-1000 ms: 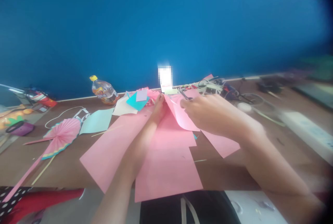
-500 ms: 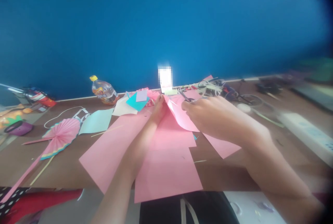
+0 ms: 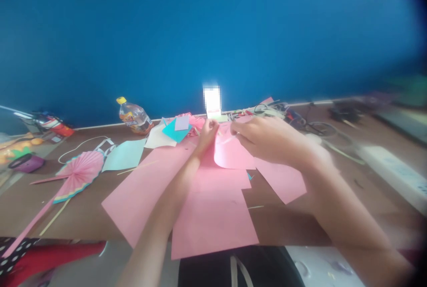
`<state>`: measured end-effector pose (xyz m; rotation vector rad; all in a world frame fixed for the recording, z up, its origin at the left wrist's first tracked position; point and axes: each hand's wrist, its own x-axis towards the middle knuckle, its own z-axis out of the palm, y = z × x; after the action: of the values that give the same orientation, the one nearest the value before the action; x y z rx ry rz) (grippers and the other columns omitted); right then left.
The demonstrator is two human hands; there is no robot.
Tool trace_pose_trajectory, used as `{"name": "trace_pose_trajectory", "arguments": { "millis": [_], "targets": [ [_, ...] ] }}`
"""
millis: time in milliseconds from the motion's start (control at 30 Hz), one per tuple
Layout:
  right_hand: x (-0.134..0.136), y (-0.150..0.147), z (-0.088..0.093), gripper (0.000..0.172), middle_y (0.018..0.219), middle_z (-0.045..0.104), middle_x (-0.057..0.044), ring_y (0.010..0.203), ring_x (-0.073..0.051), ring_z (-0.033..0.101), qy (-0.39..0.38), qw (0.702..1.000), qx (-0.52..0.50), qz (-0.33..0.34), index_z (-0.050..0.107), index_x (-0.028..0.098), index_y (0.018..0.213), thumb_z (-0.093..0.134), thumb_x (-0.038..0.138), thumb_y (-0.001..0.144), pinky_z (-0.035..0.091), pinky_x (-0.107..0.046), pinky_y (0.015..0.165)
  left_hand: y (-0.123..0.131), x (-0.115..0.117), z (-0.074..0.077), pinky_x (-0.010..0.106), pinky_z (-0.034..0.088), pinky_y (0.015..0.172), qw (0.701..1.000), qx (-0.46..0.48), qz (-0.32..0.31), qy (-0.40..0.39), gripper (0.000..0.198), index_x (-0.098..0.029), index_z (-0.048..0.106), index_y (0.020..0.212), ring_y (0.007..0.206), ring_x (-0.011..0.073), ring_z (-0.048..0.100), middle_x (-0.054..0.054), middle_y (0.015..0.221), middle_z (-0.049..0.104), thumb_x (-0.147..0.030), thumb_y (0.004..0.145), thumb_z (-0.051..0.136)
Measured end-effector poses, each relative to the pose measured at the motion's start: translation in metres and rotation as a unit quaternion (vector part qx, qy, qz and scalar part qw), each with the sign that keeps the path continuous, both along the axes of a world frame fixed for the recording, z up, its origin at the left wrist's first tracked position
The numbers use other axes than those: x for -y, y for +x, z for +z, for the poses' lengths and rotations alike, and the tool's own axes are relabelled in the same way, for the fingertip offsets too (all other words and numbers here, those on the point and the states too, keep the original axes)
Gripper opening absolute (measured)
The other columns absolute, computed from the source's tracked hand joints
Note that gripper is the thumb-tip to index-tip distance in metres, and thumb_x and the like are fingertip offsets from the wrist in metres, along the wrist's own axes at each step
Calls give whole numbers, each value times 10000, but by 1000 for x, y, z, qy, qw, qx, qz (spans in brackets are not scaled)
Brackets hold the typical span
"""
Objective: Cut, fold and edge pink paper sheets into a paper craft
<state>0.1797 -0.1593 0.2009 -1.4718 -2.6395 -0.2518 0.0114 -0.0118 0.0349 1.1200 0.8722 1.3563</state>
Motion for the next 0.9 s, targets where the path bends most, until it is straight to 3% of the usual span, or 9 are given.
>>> {"name": "trace_pose_trajectory", "arguments": {
  "millis": [100, 200, 333, 400, 533, 600, 700, 800, 900],
  "targets": [
    [-16, 2, -6, 287, 688, 601, -58, 591, -136, 470, -24, 999, -22, -14, 605, 148, 950, 329, 140, 870, 217, -269, 567, -11, -8, 21, 266, 404, 803, 985, -161, -8, 55, 154, -183, 574, 681, 773, 160, 541, 12, 696, 566, -263, 739, 692],
    [-27, 3, -12, 283, 738, 614, -63, 613, -137, 473, -29, 998, -43, -25, 604, 156, 964, 337, 163, 871, 216, -267, 563, -34, -15, 42, 270, 431, 774, 970, -234, 3, 65, 205, -184, 557, 603, 741, 175, 557, 17, 618, 539, -259, 705, 719],
    [-34, 3, -16, 277, 771, 621, -58, 591, -126, 459, -40, 997, -66, -28, 604, 167, 943, 336, 172, 872, 214, -267, 556, -71, -12, 64, 323, 483, 627, 914, -370, -106, -128, 325, -192, 562, 582, 548, 211, 588, 12, 447, 501, -456, 651, 738],
    [-35, 3, -17, 266, 773, 619, -54, 584, -122, 452, -36, 996, -71, -33, 602, 171, 918, 341, 169, 867, 211, -268, 556, -82, -7, 71, 329, 498, 617, 893, -396, -121, -178, 363, -185, 559, 581, 558, 238, 621, 29, 411, 492, -504, 671, 706],
    [-39, 6, -21, 253, 776, 617, -55, 613, -133, 462, -25, 996, -72, -37, 601, 174, 936, 360, 182, 858, 200, -269, 554, -76, 9, 80, 322, 521, 651, 909, -362, -165, -125, 374, -189, 568, 634, 668, 263, 672, 51, 419, 517, -539, 760, 600],
    [-42, 6, -23, 256, 776, 618, -60, 621, -137, 467, -26, 996, -71, -46, 601, 172, 959, 366, 189, 858, 195, -268, 556, -64, 21, 83, 327, 527, 664, 901, -370, -208, -92, 378, -191, 573, 672, 698, 263, 677, 53, 450, 539, -552, 784, 562],
    [-44, 5, -24, 263, 766, 620, -67, 622, -141, 472, -31, 994, -70, -73, 601, 166, 984, 372, 197, 858, 188, -267, 564, -44, 38, 89, 324, 526, 654, 884, -418, -205, -41, 371, -192, 560, 713, 688, 255, 675, 51, 502, 563, -555, 791, 551],
    [-46, 4, -24, 276, 749, 615, -69, 615, -147, 473, -25, 993, -73, -89, 607, 168, 991, 365, 213, 864, 186, -270, 568, -31, 53, 103, 310, 510, 606, 792, -542, -274, -63, 347, -174, 562, 856, 636, 236, 658, 62, 590, 613, -497, 747, 631],
    [-48, 5, -24, 296, 721, 603, -66, 588, -149, 463, -11, 991, -82, -101, 618, 183, 981, 347, 227, 871, 192, -280, 568, -26, 61, 121, 276, 493, 595, 679, -648, -338, -75, 588, -211, 447, 1196, 625, 179, 635, 50, 800, 669, -386, 688, 686]
  ]
}}
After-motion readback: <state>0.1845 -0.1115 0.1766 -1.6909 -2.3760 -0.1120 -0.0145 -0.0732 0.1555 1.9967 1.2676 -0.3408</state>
